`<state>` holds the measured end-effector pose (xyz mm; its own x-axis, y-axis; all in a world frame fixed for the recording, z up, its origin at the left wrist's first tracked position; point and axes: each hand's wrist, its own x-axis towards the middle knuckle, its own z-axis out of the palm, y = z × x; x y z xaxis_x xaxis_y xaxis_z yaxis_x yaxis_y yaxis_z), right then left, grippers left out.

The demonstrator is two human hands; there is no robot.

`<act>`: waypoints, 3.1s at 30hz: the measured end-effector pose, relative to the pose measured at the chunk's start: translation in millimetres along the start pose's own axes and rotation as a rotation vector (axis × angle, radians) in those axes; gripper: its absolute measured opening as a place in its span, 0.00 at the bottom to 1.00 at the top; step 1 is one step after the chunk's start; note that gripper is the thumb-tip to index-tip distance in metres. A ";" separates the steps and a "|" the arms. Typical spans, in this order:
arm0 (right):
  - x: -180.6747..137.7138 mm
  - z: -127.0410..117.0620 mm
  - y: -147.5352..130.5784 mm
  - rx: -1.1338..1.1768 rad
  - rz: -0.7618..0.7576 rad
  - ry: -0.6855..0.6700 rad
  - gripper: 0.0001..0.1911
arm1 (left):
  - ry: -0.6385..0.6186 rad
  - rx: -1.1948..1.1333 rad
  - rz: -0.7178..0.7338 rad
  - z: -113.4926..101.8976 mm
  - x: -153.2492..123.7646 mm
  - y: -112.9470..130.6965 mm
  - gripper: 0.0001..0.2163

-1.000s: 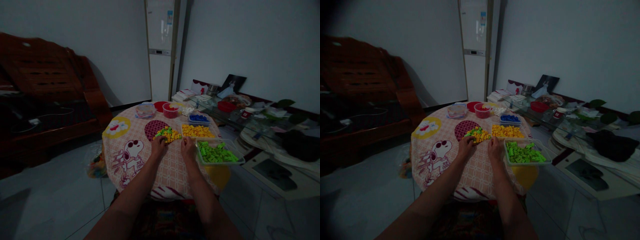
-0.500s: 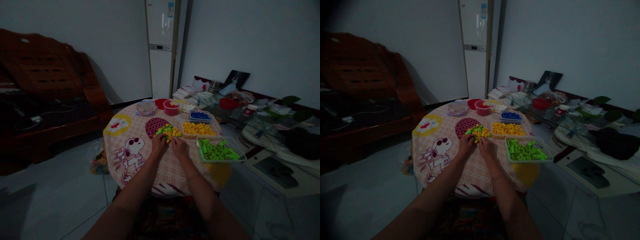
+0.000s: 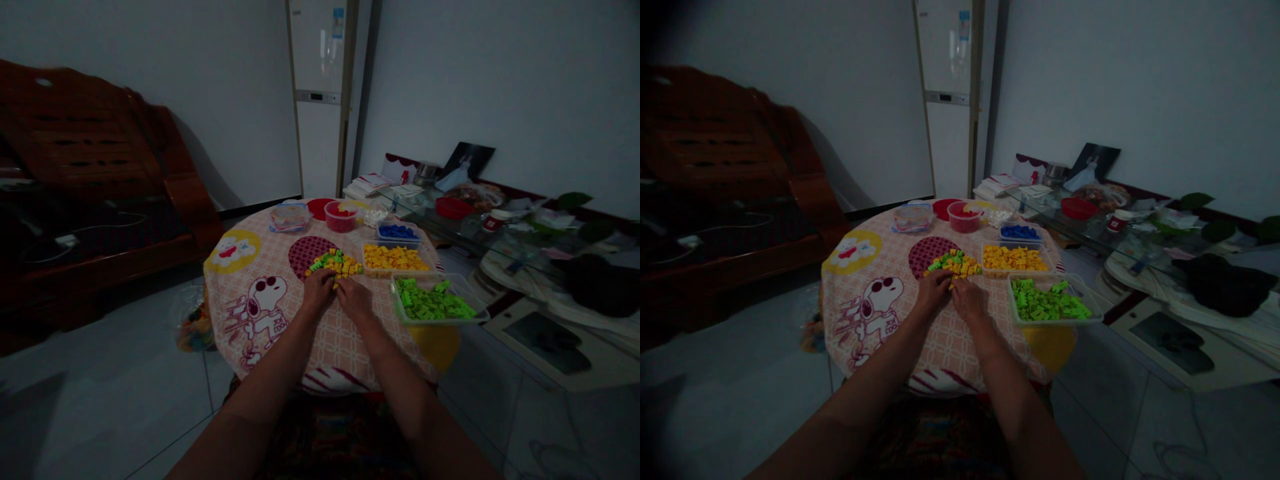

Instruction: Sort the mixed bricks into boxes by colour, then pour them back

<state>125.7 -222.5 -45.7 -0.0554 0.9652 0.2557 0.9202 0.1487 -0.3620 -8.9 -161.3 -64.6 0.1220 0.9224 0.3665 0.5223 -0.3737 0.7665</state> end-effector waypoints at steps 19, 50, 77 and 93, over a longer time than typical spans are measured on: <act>46.3 -15.5 45.3 0.922 0.537 0.590 0.34 | -0.087 0.083 0.071 1.2 -1.3 0.1 0.15; 5.9 -8.9 28.5 0.089 0.213 0.080 0.08 | -0.148 0.037 0.156 1.3 -5.7 7.2 0.14; 2.8 -13.0 40.6 0.255 0.167 0.062 0.09 | -0.293 0.034 0.228 -1.7 -9.9 11.0 0.14; 33.2 -20.1 48.4 0.838 0.454 0.555 0.28 | -0.268 -0.009 0.229 -3.3 -7.7 11.2 0.10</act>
<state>176.2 -187.6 -36.8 0.5962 0.7675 0.2356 0.2449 0.1056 -0.9638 -6.7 -172.9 -57.1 0.4528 0.8070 0.3792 0.4487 -0.5737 0.6852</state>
